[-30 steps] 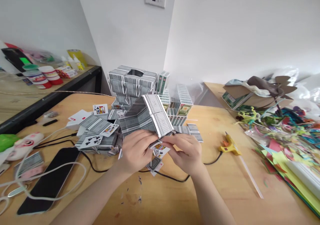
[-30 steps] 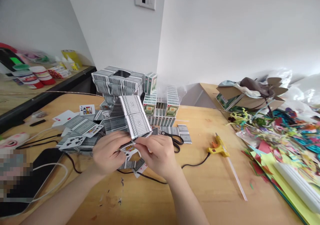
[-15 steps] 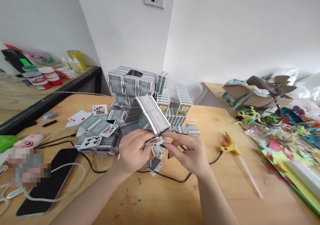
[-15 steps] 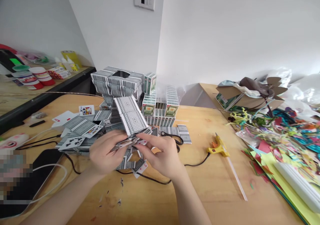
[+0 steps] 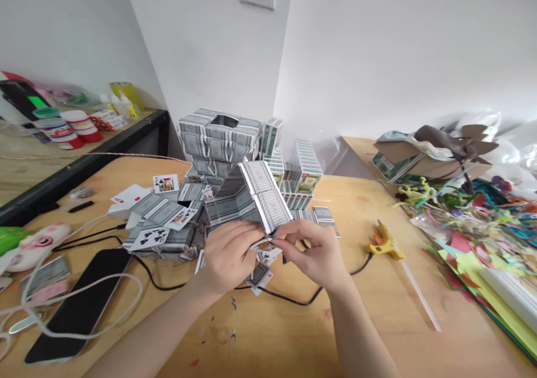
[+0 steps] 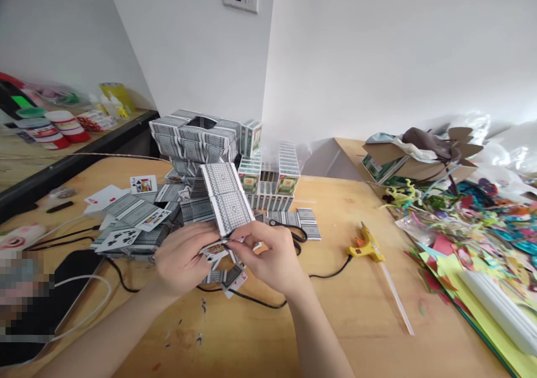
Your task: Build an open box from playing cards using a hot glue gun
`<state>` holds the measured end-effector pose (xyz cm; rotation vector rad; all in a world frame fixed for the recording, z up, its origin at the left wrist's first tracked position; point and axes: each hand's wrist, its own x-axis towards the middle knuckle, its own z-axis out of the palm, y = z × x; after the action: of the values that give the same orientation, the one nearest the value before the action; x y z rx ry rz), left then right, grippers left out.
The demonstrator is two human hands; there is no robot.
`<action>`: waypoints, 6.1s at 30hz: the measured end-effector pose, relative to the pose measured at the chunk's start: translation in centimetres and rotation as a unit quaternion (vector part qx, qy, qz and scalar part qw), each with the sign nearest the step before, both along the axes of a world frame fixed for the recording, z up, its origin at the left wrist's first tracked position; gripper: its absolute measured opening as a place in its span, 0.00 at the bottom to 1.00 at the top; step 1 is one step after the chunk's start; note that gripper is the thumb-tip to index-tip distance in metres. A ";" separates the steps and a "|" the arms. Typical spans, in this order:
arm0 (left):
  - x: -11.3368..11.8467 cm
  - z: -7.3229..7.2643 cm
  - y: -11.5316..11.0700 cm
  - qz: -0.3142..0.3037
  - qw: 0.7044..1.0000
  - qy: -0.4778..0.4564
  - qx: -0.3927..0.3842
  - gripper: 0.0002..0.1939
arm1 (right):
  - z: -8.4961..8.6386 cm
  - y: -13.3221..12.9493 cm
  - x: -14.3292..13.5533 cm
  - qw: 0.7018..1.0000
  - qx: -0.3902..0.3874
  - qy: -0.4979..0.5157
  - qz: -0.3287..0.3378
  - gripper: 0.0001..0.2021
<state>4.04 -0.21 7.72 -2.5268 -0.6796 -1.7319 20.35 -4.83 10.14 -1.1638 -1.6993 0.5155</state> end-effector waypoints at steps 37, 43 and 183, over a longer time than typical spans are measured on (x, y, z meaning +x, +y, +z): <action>3.4 -6.8 -0.7 -0.013 0.903 0.404 -0.148 0.05 | -7.0 0.3 3.6 0.873 -0.479 0.017 -0.088 0.09; 3.4 -7.2 -0.2 -0.014 0.892 0.381 -0.242 0.10 | -5.8 -0.8 0.6 0.861 -0.387 -0.287 -0.164 0.13; 2.2 -0.3 -0.6 -0.115 0.954 0.041 -0.275 0.07 | -3.1 -1.5 0.4 0.931 -0.167 0.294 -0.134 0.22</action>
<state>6.21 -0.86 7.38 -3.1379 -1.0230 -1.6670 20.77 -6.37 7.07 -1.2913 -0.9418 0.9001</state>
